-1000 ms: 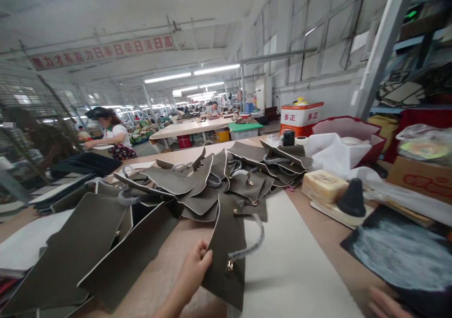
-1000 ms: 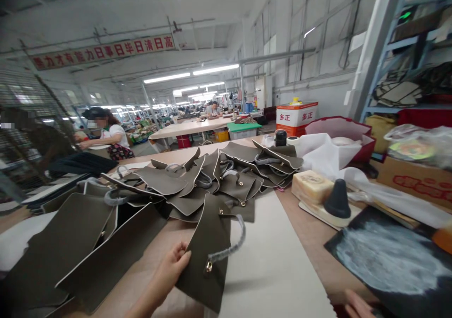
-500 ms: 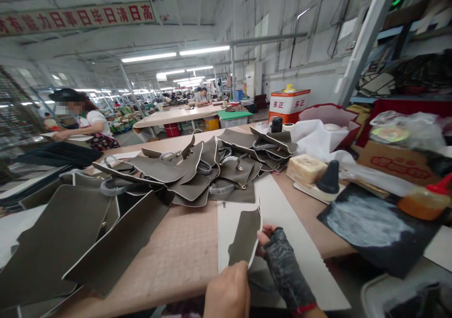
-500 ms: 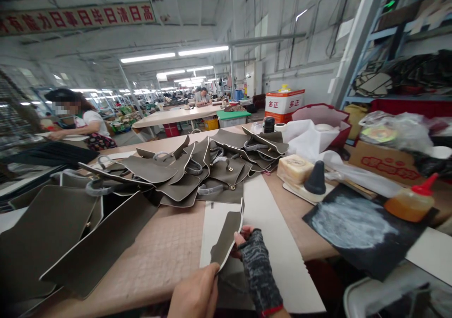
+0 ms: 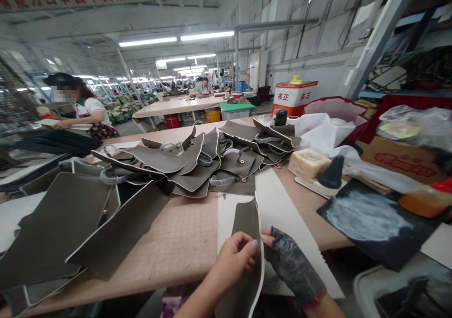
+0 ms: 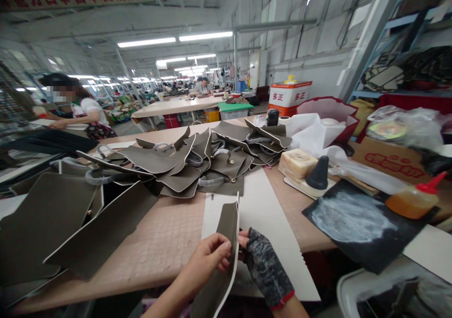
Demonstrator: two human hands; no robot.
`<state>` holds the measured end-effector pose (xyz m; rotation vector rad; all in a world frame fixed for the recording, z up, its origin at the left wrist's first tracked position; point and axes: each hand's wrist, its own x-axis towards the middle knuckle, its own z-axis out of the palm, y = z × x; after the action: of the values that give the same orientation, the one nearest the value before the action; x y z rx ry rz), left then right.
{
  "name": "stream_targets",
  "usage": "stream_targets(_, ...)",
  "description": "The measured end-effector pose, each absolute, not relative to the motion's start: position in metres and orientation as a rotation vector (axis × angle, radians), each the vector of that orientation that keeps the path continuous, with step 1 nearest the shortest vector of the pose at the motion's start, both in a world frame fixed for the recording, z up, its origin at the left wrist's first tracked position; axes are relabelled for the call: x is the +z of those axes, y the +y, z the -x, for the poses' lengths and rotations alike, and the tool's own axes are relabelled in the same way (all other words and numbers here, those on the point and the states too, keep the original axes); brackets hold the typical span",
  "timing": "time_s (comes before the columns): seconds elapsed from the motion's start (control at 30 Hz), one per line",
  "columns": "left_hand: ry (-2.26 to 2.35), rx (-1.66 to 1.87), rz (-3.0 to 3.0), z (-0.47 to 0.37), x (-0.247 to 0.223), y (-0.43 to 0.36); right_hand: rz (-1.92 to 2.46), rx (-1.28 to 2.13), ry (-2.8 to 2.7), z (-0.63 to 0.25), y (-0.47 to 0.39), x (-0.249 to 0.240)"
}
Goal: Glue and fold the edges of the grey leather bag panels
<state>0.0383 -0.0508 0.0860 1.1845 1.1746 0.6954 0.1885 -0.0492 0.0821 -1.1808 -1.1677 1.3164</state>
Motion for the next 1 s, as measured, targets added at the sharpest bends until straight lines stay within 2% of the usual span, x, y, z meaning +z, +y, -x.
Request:
stream_targets(0.17,1.267,0.757,-1.205,-0.045,0.085,-0.046,1.188,1.482,-1.107,-0.18,-0.049,0.08)
stream_targets(0.33,1.279,0.77,-1.228,-0.039,0.092,-0.047,1.257,1.314,-1.376,-0.179,-0.044,0.079)
stream_targets(0.63,1.33,0.89,-1.496,-0.024,0.102,-0.053,1.312,1.233,-1.443,-0.169,-0.046,0.088)
stream_targets(1.0,1.42,1.189,-1.268,0.0,0.102,-0.062,1.29,1.087,-1.508,-0.174,-0.018,0.086)
